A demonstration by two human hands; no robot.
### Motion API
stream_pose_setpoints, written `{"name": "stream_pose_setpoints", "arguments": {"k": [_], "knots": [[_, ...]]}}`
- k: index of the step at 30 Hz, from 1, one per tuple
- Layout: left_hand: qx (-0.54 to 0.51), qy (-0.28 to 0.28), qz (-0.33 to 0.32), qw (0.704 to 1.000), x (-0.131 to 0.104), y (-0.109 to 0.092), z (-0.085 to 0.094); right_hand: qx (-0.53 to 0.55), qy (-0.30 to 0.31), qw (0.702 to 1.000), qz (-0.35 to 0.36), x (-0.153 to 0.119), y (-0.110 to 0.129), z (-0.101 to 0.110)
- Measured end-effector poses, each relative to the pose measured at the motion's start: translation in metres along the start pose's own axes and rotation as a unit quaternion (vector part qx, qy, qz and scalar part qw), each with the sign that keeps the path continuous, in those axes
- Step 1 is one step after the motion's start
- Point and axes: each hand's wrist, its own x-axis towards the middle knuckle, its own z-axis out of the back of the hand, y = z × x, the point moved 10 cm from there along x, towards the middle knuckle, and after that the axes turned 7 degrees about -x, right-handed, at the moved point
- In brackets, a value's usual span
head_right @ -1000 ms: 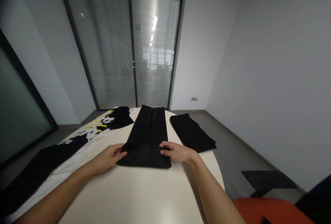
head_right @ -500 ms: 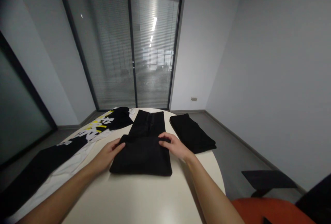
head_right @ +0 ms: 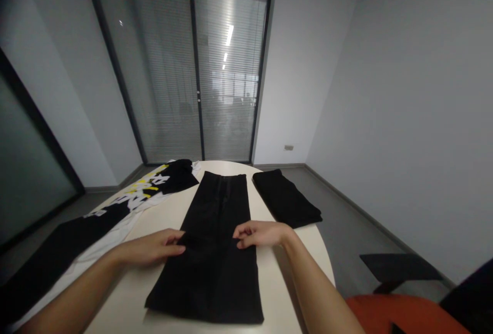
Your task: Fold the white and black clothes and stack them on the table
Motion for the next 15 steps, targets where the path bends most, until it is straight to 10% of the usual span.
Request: {"name": "stream_pose_setpoints", "arguments": {"k": [3,7,11,15], "knots": [[-0.046,0.06,-0.009,0.997,-0.005,-0.014,-0.012,0.029,0.018,0.999,0.027,-0.006,0.014,-0.002],[-0.16,-0.057,-0.096,0.981,0.002,-0.031,0.011,0.055,-0.177,0.977,0.102,-0.013,0.032,0.041],[-0.251,-0.163,-0.102,0.949,0.012,-0.008,0.029,0.019,-0.351,0.93,0.112,-0.014,0.019,0.073],[-0.241,-0.16,-0.055,0.956,0.02,0.017,0.028,-0.011,-0.358,0.93,0.087,0.002,-0.007,0.075]]}}
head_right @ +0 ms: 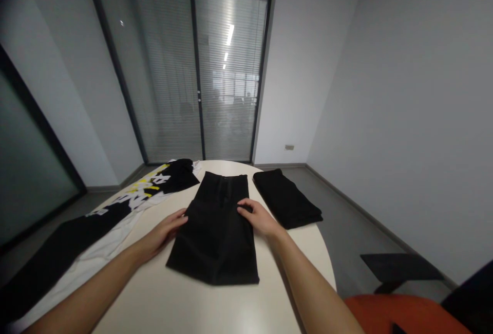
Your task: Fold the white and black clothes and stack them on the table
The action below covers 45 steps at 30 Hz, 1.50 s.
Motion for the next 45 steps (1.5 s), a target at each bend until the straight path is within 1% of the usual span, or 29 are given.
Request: {"name": "stream_pose_setpoints", "arguments": {"k": [2,4,6,8,11,13,14,15,17,19,20,21,22,24,27,30,32,33,34,35,37,39,41,43,45], "knots": [[0.022,0.004,0.034,0.999,-0.002,0.007,0.003,-0.018,0.03,0.999,-0.02,0.0,-0.008,-0.005],[0.041,0.014,0.077,0.996,-0.008,0.012,0.004,-0.032,0.081,0.995,-0.039,-0.004,-0.009,-0.012],[0.064,0.045,0.122,0.989,-0.016,0.016,-0.002,-0.039,0.15,0.987,-0.054,-0.013,-0.004,-0.021],[0.097,0.088,0.149,0.98,-0.025,0.016,-0.011,-0.044,0.213,0.974,-0.065,-0.024,0.002,-0.029],[0.139,0.137,0.143,0.97,-0.032,0.009,-0.024,-0.031,0.282,0.956,-0.075,-0.039,0.012,-0.038],[0.129,0.156,0.113,0.973,-0.032,-0.001,-0.032,-0.013,0.302,0.951,-0.071,-0.043,0.02,-0.04],[0.11,0.161,0.093,0.976,-0.031,-0.006,-0.036,-0.005,0.294,0.954,-0.06,-0.042,0.026,-0.039],[0.086,0.162,0.071,0.98,-0.03,-0.012,-0.038,-0.001,0.267,0.963,-0.043,-0.038,0.032,-0.034],[0.036,0.144,0.019,0.989,-0.023,-0.022,-0.038,-0.009,0.168,0.986,0.004,-0.027,0.044,-0.018],[0.011,0.097,-0.034,0.995,-0.012,-0.027,-0.029,-0.037,0.06,0.997,0.04,-0.018,0.049,-0.001],[0.013,0.065,-0.057,0.996,-0.006,-0.026,-0.021,-0.054,0.021,0.997,0.048,-0.015,0.047,0.004],[0.024,0.036,-0.073,0.996,-0.001,-0.024,-0.013,-0.071,-0.003,0.996,0.051,-0.012,0.043,0.007],[0.041,0.015,-0.081,0.996,0.005,-0.02,-0.006,-0.087,-0.012,0.995,0.049,-0.01,0.036,0.007],[0.086,0.003,-0.074,0.994,0.012,-0.01,0.002,-0.115,0.003,0.993,0.035,-0.006,0.021,0.002],[0.147,0.037,-0.046,0.987,0.012,-0.002,0.001,-0.117,0.056,0.992,0.01,-0.006,0.004,-0.006],[0.213,0.073,-0.012,0.974,-0.002,-0.005,-0.005,-0.078,0.134,0.988,-0.003,-0.014,0.005,-0.018],[0.269,0.08,0.004,0.96,-0.011,-0.01,-0.007,-0.066,0.189,0.98,-0.012,-0.022,0.01,-0.026],[0.292,0.078,0.004,0.953,-0.013,-0.012,-0.008,-0.069,0.203,0.977,-0.011,-0.025,0.013,-0.028],[0.31,0.071,-0.004,0.948,-0.015,-0.016,-0.009,-0.081,0.203,0.976,-0.007,-0.026,0.016,-0.027],[0.324,0.06,-0.019,0.944,-0.015,-0.021,-0.01,-0.099,0.191,0.976,0.002,-0.026,0.02,-0.024],[0.349,0.021,-0.07,0.934,-0.013,-0.031,-0.008,-0.146,0.134,0.98,0.033,-0.023,0.029,-0.012],[0.376,-0.025,-0.136,0.916,-0.011,-0.041,-0.005,-0.187,0.062,0.978,0.071,-0.019,0.038,0.002],[0.403,-0.048,-0.185,0.895,-0.009,-0.042,-0.004,-0.211,0.01,0.972,0.105,-0.016,0.042,0.01],[0.432,-0.043,-0.192,0.88,-0.005,-0.035,-0.003,-0.232,0.004,0.966,0.114,-0.014,0.036,0.007],[0.467,-0.032,-0.172,0.867,-0.002,-0.026,-0.003,-0.25,0.024,0.963,0.097,-0.011,0.023,0.001]]}}
